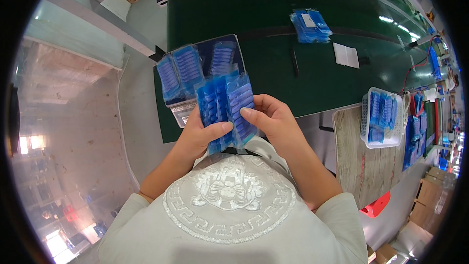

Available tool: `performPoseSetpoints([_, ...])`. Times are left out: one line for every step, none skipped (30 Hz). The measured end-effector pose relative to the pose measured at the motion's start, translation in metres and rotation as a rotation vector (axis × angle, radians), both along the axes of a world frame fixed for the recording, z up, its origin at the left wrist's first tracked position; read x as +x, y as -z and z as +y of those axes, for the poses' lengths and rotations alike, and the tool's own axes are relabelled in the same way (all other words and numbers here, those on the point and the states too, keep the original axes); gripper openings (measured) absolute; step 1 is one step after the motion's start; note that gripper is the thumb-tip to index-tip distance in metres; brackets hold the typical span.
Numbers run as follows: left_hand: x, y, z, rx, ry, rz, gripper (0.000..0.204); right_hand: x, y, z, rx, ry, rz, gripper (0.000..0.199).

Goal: The person weighs packaged blue items using a weight scale, then organizes them into a white plastic tray by hand on an assembly line.

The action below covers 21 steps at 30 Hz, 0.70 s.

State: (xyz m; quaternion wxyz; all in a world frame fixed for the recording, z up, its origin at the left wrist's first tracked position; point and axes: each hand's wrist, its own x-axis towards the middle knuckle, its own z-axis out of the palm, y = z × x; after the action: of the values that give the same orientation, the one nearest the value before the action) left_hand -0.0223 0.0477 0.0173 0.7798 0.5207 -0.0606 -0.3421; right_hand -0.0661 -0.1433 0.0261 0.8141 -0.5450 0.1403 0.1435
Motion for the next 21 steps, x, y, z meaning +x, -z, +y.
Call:
performPoseSetpoints([-0.0003,0.0007,0.0002,0.000,0.000,0.000,0.064,-0.0002,0.0013,0.0017,0.000,0.000,0.000,0.036])
performPoseSetpoints([-0.0005,0.0018,0.0005,0.002,0.000,0.012,0.063,-0.0003,0.0021,0.0049,0.009,0.044,-0.007,0.035])
performPoseSetpoints([-0.0004,0.0027,0.0009,0.003,-0.001,0.023,0.063,0.0000,0.0023,0.0074,0.018,0.087,-0.013,0.034])
performPoseSetpoints([-0.0009,0.0032,0.0008,0.002,-0.001,0.022,0.063,-0.0003,0.0011,0.0084,0.017,0.088,-0.014,0.034])
performPoseSetpoints([-0.0016,0.0037,0.0004,-0.019,-0.008,0.032,0.062,-0.0006,-0.0010,0.0091,0.011,0.089,-0.009,0.034])
performPoseSetpoints([-0.0023,0.0036,0.0002,-0.039,-0.016,0.043,0.062,-0.0009,-0.0023,0.0094,0.006,0.089,-0.002,0.035])
performPoseSetpoints([-0.0029,0.0032,0.0003,-0.039,-0.016,0.043,0.062,-0.0010,-0.0019,0.0092,0.006,0.089,-0.002,0.035])
performPoseSetpoints([-0.0036,0.0028,0.0004,-0.032,-0.019,0.043,0.062,-0.0010,-0.0009,0.0088,0.015,0.082,0.001,0.034])
performPoseSetpoints([-0.0042,0.0028,0.0005,-0.026,-0.021,0.042,0.062,-0.0014,0.0004,0.0084,0.022,0.076,0.002,0.033])
performPoseSetpoints([-0.0045,0.0032,0.0008,-0.027,-0.020,0.042,0.062,-0.0019,0.0022,0.0081,0.021,0.077,0.002,0.033])
performPoseSetpoints([-0.0048,0.0037,0.0014,-0.012,-0.003,0.048,0.062,-0.0024,0.0043,0.0078,0.030,0.082,0.006,0.032])
performPoseSetpoints([-0.0052,0.0041,0.0020,0.003,0.013,0.054,0.062,-0.0028,0.0053,0.0079,0.039,0.086,0.009,0.032])
performPoseSetpoints([-0.0056,0.0036,0.0020,0.002,0.012,0.054,0.062,-0.0034,0.0045,0.0083,0.038,0.086,0.010,0.032])
performPoseSetpoints([-0.0057,0.0025,0.0017,-0.001,0.012,0.053,0.063,-0.0040,0.0029,0.0087,0.033,0.094,0.013,0.031])
performPoseSetpoints([-0.0057,0.0019,0.0015,-0.004,0.012,0.050,0.063,-0.0043,0.0019,0.0090,0.028,0.101,0.016,0.031])
performPoseSetpoints([-0.0058,0.0021,0.0015,-0.005,0.011,0.051,0.063,-0.0046,0.0021,0.0090,0.027,0.100,0.016,0.031])
performPoseSetpoints([-0.0058,0.0026,0.0016,-0.025,0.007,0.065,0.063,-0.0051,0.0027,0.0087,0.012,0.106,0.008,0.031])
performPoseSetpoints([-0.0059,0.0029,0.0016,-0.046,0.003,0.079,0.063,-0.0054,0.0032,0.0081,-0.003,0.111,0.001,0.031])
performPoseSetpoints([-0.0059,0.0009,0.0015,-0.047,0.002,0.079,0.063,-0.0058,0.0036,0.0069,-0.004,0.111,0.001,0.031])
performPoseSetpoints([-0.0059,-0.0029,0.0013,-0.070,-0.003,0.121,0.064,-0.0061,0.0039,0.0055,0.021,0.121,0.002,0.032])
performPoseSetpoints([-0.0057,-0.0049,0.0011,-0.093,-0.008,0.163,0.066,-0.0063,0.0041,0.0048,0.046,0.130,0.003,0.034])
